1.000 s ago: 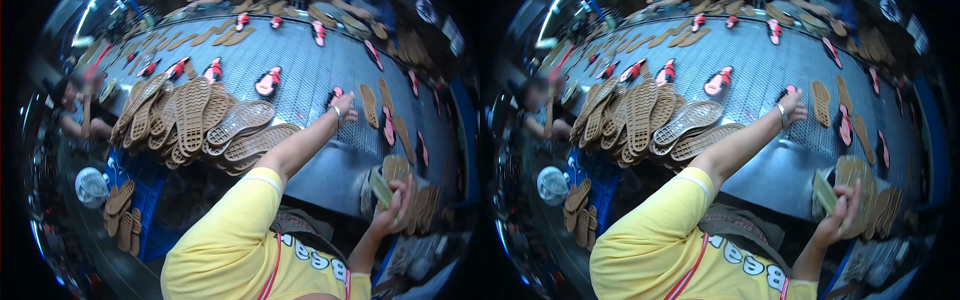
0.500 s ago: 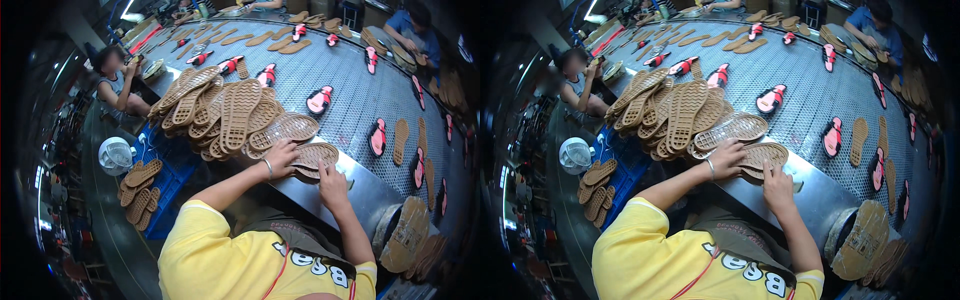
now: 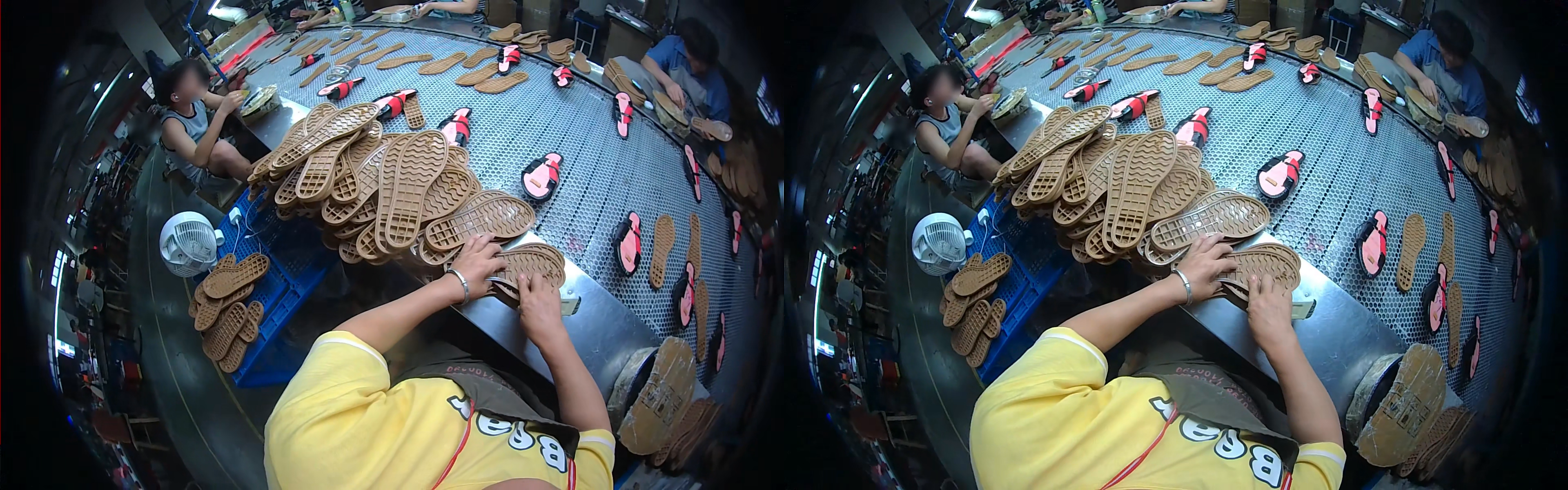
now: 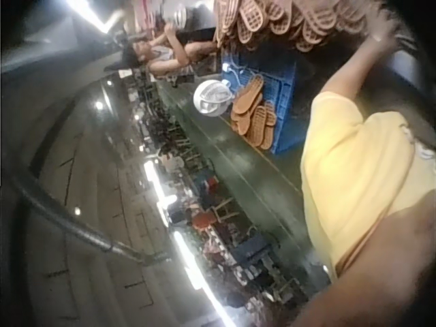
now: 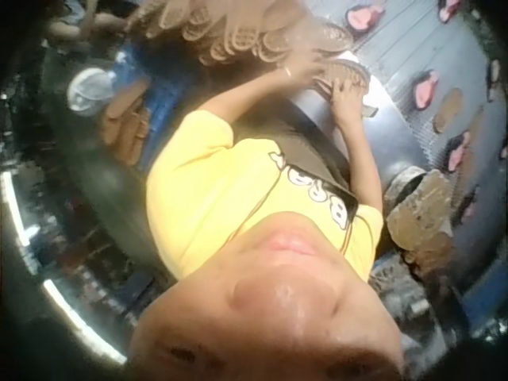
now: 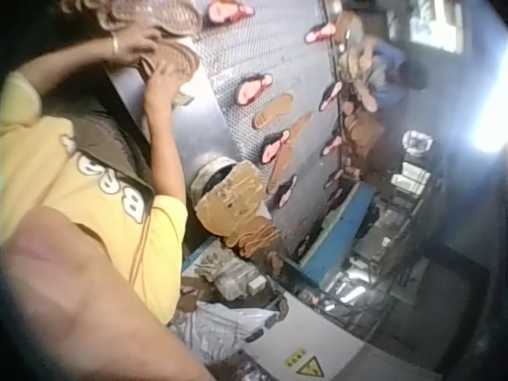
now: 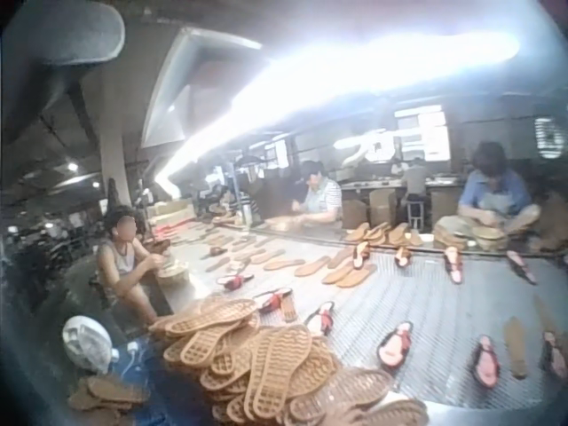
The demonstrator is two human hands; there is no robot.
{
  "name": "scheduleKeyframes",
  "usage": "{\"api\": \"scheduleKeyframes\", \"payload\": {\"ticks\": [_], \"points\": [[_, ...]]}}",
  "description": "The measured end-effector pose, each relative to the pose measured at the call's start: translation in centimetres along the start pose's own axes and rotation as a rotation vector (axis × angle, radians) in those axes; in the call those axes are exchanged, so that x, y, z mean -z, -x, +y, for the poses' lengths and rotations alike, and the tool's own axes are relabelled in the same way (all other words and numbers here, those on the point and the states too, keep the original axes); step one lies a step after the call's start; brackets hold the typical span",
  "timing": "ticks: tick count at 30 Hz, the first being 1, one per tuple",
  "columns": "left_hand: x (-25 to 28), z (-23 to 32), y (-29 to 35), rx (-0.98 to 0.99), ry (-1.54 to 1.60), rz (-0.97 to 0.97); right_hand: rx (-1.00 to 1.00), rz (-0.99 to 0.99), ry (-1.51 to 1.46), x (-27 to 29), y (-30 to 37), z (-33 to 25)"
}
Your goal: The person applies adhesive onto shoe soles using a scraper tool, working through individual soles and retrieving additional soles from a conveyor belt.
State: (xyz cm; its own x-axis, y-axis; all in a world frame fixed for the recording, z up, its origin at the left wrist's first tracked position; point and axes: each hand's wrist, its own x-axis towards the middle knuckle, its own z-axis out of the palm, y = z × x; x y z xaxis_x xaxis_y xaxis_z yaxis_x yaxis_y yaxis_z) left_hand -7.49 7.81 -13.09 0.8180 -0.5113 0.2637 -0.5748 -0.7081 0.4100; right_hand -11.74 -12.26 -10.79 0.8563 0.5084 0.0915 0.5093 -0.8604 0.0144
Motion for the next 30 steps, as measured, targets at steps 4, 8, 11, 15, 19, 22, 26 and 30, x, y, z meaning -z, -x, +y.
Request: {"api": "scheduleKeyframes", "payload": {"ticks": [4,8,11,15,19,22,26,30], "points": [[0.3,0.3,-0.3,0.003,0.009,-0.004,0.021,-0.009,-0.019,0.7,1.2,-0.1],[1.4,0.9,-1.1,0.018,-0.021,-0.106,0.021,-0.029,-0.070,1.2,2.3,0.4],[4.6,1.1,-3.3,0.062,-0.009,-0.252,-0.028,-0.003,-0.165,3.3,2.8,0.6],[9.0,-1.8,-8.5,0.022,0.135,-0.001,-0.106,0.112,-0.226,3.9,3.2,1.9],[13.1,-8.6,-15.1,0.353,-0.032,-0.036,-0.209,0.002,-0.209,3.5,2.7,2.0],[13.1,-17.0,-20.2,0.649,-0.110,-0.170,-0.228,-0.015,-0.209,2.6,1.6,2.1],[11.3,-28.0,-23.2,0.689,-0.324,-0.571,-0.266,-0.064,-0.225,1.2,-0.1,2.4],[8.0,-35.7,-26.6,0.718,-0.307,-0.767,-0.286,-0.120,-0.205,0.9,-0.6,2.8]]}}
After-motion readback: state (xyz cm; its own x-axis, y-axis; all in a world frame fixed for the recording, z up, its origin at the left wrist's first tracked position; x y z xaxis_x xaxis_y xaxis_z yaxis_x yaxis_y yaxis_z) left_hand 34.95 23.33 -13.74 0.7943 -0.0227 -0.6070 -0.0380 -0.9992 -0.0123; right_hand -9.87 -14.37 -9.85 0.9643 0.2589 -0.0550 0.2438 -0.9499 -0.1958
